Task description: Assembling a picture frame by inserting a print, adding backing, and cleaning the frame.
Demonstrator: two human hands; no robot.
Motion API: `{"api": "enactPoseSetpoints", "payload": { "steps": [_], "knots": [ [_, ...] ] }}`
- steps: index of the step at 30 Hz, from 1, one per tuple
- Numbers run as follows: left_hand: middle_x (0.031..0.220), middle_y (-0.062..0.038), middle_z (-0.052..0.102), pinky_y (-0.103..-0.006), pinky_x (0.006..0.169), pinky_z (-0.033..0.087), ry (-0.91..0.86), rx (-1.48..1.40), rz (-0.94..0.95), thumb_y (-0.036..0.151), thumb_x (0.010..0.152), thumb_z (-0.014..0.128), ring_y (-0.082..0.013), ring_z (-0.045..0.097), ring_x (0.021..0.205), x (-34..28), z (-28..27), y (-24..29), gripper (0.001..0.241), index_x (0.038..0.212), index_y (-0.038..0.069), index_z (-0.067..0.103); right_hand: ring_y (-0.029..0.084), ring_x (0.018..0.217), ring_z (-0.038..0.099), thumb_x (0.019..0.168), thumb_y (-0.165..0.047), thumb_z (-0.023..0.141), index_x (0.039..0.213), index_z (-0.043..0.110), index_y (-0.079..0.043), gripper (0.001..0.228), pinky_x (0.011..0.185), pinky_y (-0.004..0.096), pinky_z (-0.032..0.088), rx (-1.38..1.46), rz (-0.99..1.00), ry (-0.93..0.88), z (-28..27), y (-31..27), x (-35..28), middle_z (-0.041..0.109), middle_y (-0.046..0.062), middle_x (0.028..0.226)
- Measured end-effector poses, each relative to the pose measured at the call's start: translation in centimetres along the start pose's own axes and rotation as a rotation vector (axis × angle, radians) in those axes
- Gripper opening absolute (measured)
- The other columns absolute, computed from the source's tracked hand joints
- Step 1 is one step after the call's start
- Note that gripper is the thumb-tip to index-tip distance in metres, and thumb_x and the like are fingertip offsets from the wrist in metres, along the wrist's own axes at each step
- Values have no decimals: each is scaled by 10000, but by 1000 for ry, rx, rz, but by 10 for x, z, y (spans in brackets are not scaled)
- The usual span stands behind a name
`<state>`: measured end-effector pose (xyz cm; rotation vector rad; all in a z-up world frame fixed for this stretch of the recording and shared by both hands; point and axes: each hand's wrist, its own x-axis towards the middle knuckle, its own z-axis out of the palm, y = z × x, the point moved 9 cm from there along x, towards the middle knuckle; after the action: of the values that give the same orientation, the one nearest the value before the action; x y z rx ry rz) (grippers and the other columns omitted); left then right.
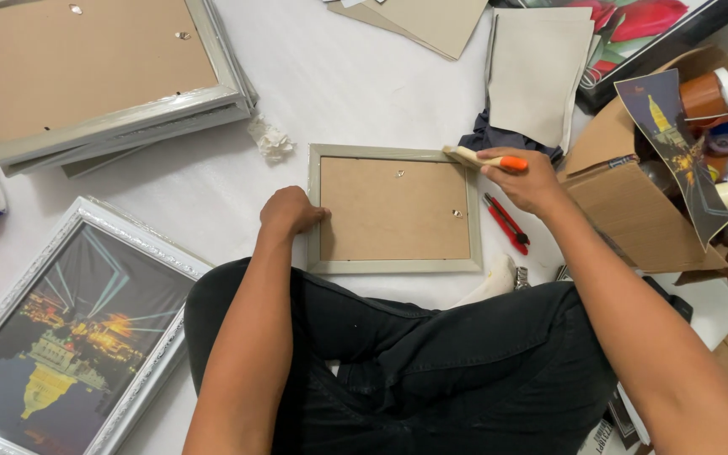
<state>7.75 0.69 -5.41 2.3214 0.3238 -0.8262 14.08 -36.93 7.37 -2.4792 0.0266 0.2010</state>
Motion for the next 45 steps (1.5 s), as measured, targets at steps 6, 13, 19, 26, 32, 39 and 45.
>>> {"api": "enactPoseSetpoints", "payload": {
  "steps": [6, 13, 19, 26, 32, 39, 45],
  "knots": [
    [1071, -279, 738, -543, 907, 565, 20, 28, 32, 344, 890, 757, -455, 698, 1107, 11, 6, -6, 484, 1107, -88, 735, 339, 1187, 660, 853, -231, 785, 1164, 790, -218, 312, 993, 435, 491, 59, 80, -145, -11, -8, -60, 743, 123, 1221],
    [1056, -284, 739, -533, 909, 565, 34, 30, 38, 339, 903, 752, -456, 703, 1095, 10, 6, -3, 468, 1101, -85, 740, 444, 1233, 636, 872, -136, 749, 1164, 808, -127, 298, 1062, 532, 459, 47, 49, -339, 11, -10, -125, 765, 214, 1205],
    [1076, -260, 740, -616, 888, 554, 90, -9, -47, 404, 928, 689, -453, 700, 1095, 23, 6, -21, 516, 1154, -57, 729, 185, 918, 701, 848, -191, 808, 1158, 808, -242, 315, 817, 308, 519, 81, 167, -88, 2, 1, -110, 784, 72, 1045],
    [968, -229, 730, -606, 804, 568, 256, -233, -89, 442, 937, 624, -449, 720, 1003, 37, -8, -37, 515, 1116, -31, 717, 163, 751, 637, 797, -187, 811, 1101, 836, -187, 305, 728, 289, 502, 172, 84, -277, 62, -100, -101, 768, 98, 805],
    [950, -232, 724, -611, 809, 556, 278, -533, -101, 562, 937, 545, -443, 720, 973, 29, -21, -38, 648, 1078, -43, 728, 273, 1115, 715, 907, -164, 771, 1137, 790, -173, 231, 959, 377, 521, 215, -376, -192, 114, -180, -36, 780, 82, 1120],
    [1136, -279, 706, -604, 965, 506, 260, -588, -138, 650, 907, 491, -484, 650, 1169, 0, -38, -23, 781, 1169, -54, 702, 435, 990, 704, 895, -240, 684, 1122, 740, -209, 236, 873, 574, 567, -226, -609, -344, 188, -193, -25, 775, 123, 1025],
    [1237, -297, 659, -641, 996, 492, 235, -479, -105, 552, 888, 590, -481, 619, 1223, 13, -28, -21, 755, 1331, -57, 539, 439, 897, 732, 852, -337, 683, 1129, 728, -286, 285, 865, 543, 588, -251, -605, -558, 193, -178, -128, 788, 138, 919]
  ]
}}
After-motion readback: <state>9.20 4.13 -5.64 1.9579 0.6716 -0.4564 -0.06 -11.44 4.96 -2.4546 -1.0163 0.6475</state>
